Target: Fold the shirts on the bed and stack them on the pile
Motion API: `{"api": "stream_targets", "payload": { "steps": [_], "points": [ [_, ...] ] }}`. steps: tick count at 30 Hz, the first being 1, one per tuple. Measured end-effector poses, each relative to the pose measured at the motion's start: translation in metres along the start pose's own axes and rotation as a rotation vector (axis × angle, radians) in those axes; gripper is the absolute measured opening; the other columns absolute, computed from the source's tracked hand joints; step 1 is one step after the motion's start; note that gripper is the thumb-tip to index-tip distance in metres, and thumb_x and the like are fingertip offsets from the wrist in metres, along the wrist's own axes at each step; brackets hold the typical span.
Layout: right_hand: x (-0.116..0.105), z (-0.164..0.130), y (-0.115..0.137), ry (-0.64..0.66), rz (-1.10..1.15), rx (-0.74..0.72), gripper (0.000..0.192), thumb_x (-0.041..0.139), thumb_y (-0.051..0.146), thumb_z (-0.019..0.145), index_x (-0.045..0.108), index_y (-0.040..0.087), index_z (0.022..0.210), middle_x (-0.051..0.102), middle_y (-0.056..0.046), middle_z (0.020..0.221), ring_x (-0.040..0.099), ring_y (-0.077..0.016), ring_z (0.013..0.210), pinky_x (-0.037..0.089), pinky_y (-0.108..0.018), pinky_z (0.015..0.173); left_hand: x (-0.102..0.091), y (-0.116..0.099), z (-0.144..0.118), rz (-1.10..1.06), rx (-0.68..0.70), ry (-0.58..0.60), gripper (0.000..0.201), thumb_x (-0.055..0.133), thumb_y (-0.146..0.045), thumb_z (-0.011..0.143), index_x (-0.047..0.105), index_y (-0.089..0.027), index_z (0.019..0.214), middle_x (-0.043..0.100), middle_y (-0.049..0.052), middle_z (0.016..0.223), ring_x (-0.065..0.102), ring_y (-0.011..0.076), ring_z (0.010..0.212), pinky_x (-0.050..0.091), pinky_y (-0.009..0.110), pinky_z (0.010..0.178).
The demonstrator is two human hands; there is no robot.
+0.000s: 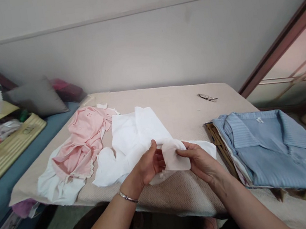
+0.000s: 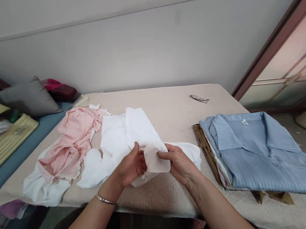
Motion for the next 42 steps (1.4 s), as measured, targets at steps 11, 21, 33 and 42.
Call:
{"api": "stream_targets", "payload": {
  "steps": [11,21,33,42],
  "points": [
    [0.001,-0.001,0.004,-0.018,-0.420,-0.190,0.016,0.056,0.022,0.070,0.061,0.019,0.085,0.062,-0.001,0.074,0.054,-0.0161,0.066,0.039,-0.027,0.059,0.005,-0.026,-0.008,-0.218,0.087,0.087,0.056,0.038,-0.066,0.097,0.064,-0.017,0.105,0.065,0.006,0.083,0.062,0.0190,0.069,0.052,0.033,0.067],
    [0.019,-0.029,0.033,-0.341,-1.144,-0.536,0.035,0.068,0.051,0.082,0.059,0.022,0.100,0.063,-0.005,0.096,0.057,-0.0215,0.082,0.041,-0.033,0.071,0.025,-0.003,-0.007,-0.243,0.072,0.184,0.069,0.039,-0.083,0.085,0.056,-0.029,0.124,0.064,0.003,0.095,0.061,0.0160,0.068,0.044,0.025,0.056],
    [0.010,-0.013,-0.001,0.145,-0.439,-0.041,0.023,0.068,0.026,0.070,0.047,0.020,0.065,0.043,0.006,0.061,0.033,-0.0092,0.056,0.022,-0.026,0.054,0.009,0.002,0.005,-0.327,0.066,0.013,0.057,0.033,-0.064,0.099,0.063,-0.016,0.105,0.067,0.009,0.085,0.066,0.0258,0.082,0.052,0.040,0.078],
    [-0.002,-0.024,0.030,0.224,-0.713,-0.146,0.031,0.068,0.028,0.080,0.044,0.020,0.063,0.038,0.006,0.061,0.032,-0.0096,0.059,0.022,-0.027,0.054,0.014,-0.032,-0.012,-0.092,0.302,0.090,0.022,0.071,-0.034,0.088,0.070,-0.015,0.097,0.070,0.007,0.092,0.064,0.0186,0.083,0.051,0.032,0.080]
  ]
}}
Point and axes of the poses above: each hand's wrist, its own z-axis towards the middle knuckle, its own x-axis out of the palm, y = z × x, the point moved 7 cm from there along z, towards the middle knuckle
